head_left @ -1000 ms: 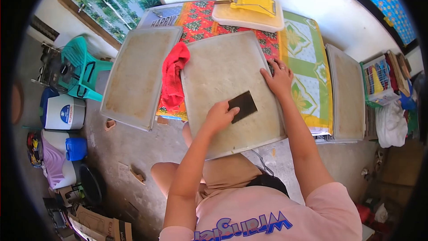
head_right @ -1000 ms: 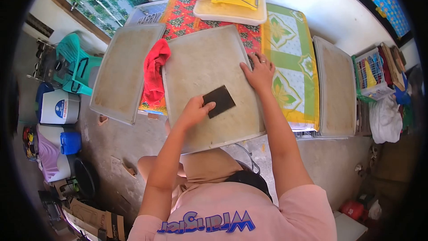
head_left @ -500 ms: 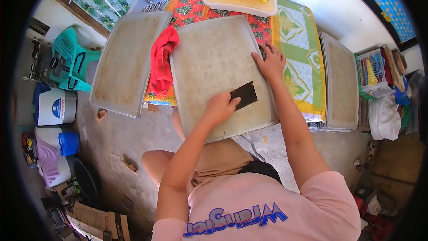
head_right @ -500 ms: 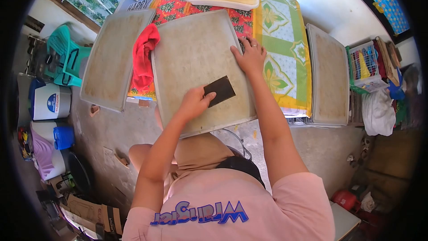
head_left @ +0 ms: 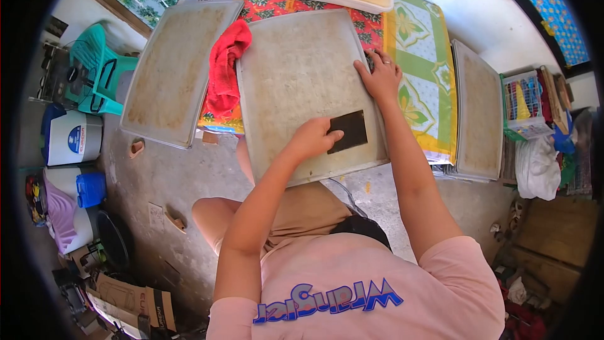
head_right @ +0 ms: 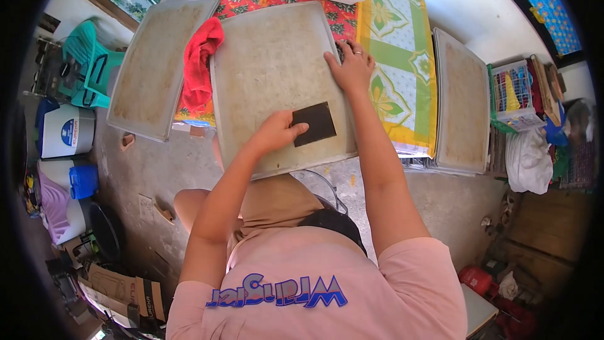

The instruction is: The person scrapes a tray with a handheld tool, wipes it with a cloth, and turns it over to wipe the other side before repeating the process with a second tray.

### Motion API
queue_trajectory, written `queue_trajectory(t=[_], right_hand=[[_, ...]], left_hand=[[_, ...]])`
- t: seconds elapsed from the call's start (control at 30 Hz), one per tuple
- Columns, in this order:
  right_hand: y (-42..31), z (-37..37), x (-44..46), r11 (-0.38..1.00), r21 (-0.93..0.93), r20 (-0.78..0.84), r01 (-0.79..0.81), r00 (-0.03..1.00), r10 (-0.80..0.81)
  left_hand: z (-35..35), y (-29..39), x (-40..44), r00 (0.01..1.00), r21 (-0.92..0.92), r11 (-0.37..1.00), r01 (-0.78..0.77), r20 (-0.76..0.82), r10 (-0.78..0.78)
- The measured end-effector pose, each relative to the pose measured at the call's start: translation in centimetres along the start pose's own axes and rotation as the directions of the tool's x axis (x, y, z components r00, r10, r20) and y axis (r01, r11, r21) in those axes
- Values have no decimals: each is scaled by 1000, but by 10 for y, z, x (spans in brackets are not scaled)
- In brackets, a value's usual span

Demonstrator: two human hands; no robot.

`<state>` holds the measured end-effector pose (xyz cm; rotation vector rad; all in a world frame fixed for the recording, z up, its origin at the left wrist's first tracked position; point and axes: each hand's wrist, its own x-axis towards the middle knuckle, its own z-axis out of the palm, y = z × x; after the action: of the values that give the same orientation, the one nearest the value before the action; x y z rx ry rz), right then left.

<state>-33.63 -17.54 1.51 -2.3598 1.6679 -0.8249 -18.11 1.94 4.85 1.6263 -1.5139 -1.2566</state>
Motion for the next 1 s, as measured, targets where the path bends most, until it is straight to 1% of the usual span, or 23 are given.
queue_trajectory(t=[0.03,0.1,0.2,0.3,0.4,0.5,0.6,0.7,0.83,0.93,1.0], right_hand=[[0,0,0,1000,2,-1,0,1000,0],[0,0,0,1000,0,-9,7,1000,-7],[0,0,-1,1000,-3,-13,8,1000,-8],[1,1,0,1000,-15,-12,10,1000,-10],[1,2,-1,1000,-8,-10,11,1000,-11],[1,2,0,1000,-11,-5,2,1000,-2],[2,4,0,1000,-18,4,-6,1000,6],[1,3,1,1000,-11,-6,4,1000,-4],[1,2,1,1000,-12,4,-7,1000,7],[0,1,0,1000,-8,5,-8,1000,8],[1,2,0,1000,-20,3,2,1000,-2]], left_hand=[[4,-4,1,999,70,997,38,-39,-35],[-2,24,-6,987,205,971,120,-125,-96],[-2,17,-3,999,87,996,7,-53,-3],[0,20,-3,987,194,981,18,-160,14],[4,11,-3,997,116,991,-66,-30,70],[2,21,-7,999,195,981,-8,-44,17],[2,16,-8,1000,162,987,14,6,-15],[-7,-16,-17,979,-118,993,1,-201,-25],[-20,-45,-35,955,-230,973,-15,-292,-54],[-22,-54,-41,957,-255,967,-9,-282,-65],[-21,-57,-42,970,-183,983,4,-237,-48]])
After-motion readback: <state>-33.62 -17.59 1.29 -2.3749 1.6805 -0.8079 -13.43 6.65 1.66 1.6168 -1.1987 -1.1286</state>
